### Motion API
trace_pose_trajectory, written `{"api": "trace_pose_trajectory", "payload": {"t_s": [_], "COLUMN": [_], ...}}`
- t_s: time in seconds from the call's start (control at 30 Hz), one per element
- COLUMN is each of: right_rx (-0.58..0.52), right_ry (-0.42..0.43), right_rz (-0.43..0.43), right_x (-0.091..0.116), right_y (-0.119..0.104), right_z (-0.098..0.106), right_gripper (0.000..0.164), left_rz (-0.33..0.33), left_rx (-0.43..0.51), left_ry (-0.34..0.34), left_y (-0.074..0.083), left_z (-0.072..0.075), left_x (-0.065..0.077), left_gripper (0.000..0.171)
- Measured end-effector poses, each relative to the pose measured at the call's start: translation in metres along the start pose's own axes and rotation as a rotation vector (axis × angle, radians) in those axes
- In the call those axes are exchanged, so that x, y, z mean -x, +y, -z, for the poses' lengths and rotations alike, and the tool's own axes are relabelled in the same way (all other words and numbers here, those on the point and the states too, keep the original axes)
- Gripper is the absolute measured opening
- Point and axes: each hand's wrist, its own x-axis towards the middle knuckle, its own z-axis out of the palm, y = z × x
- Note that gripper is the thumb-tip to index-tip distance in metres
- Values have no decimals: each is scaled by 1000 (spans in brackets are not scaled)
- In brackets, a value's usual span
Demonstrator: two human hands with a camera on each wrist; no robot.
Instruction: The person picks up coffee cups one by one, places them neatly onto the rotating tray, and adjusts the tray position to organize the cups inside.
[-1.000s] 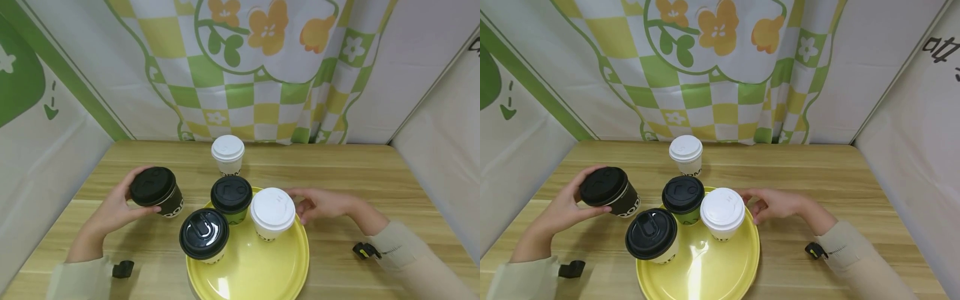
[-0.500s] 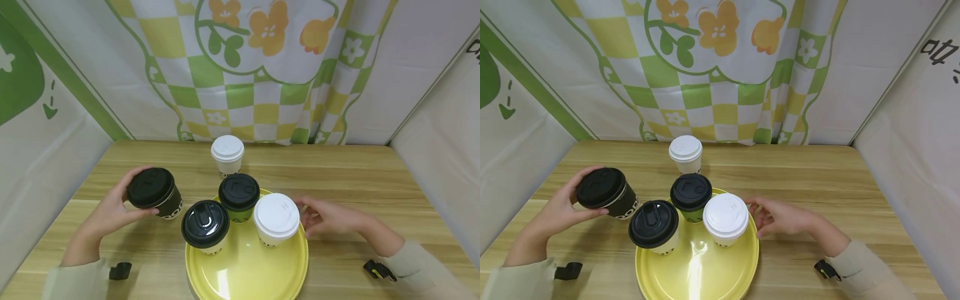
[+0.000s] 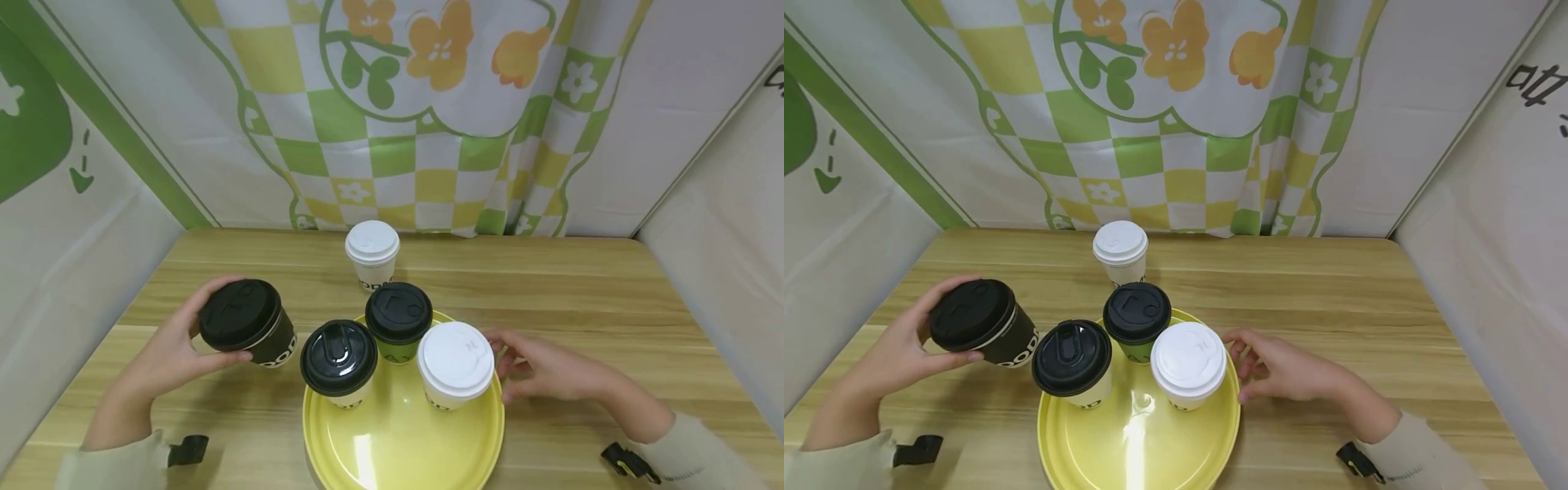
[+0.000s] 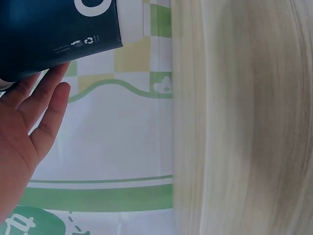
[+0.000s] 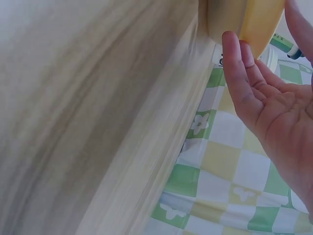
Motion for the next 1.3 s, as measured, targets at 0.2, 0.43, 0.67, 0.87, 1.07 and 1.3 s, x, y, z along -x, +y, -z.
{"api": "trace_pose_trajectory", "payload": {"t_s": [0.2,0.43,0.67,0.87,1.07,1.3], "right_rx": [16,58,97,81,-14,9], "right_ry": [21,44,58,46,-59,-183], "right_rz": [9,36,28,42,100,98], "right_x": [3,8,14,5,-24,-60], "right_y": [0,-3,-7,1,16,19], "right_z": [-5,-10,-11,4,30,46], "right_gripper": [85,80,78,74,77,75], "left_rz": [-31,-45,-79,-90,-90,-113], "left_rx": [-8,-9,17,9,16,56], "left_ry": [-19,-33,-65,-93,-124,-143], "left_y": [8,17,23,29,31,34], "left_z": [2,3,4,3,1,-3], "left_x": [0,0,0,2,4,8], "left_gripper": [104,107,107,107,106,104]}}
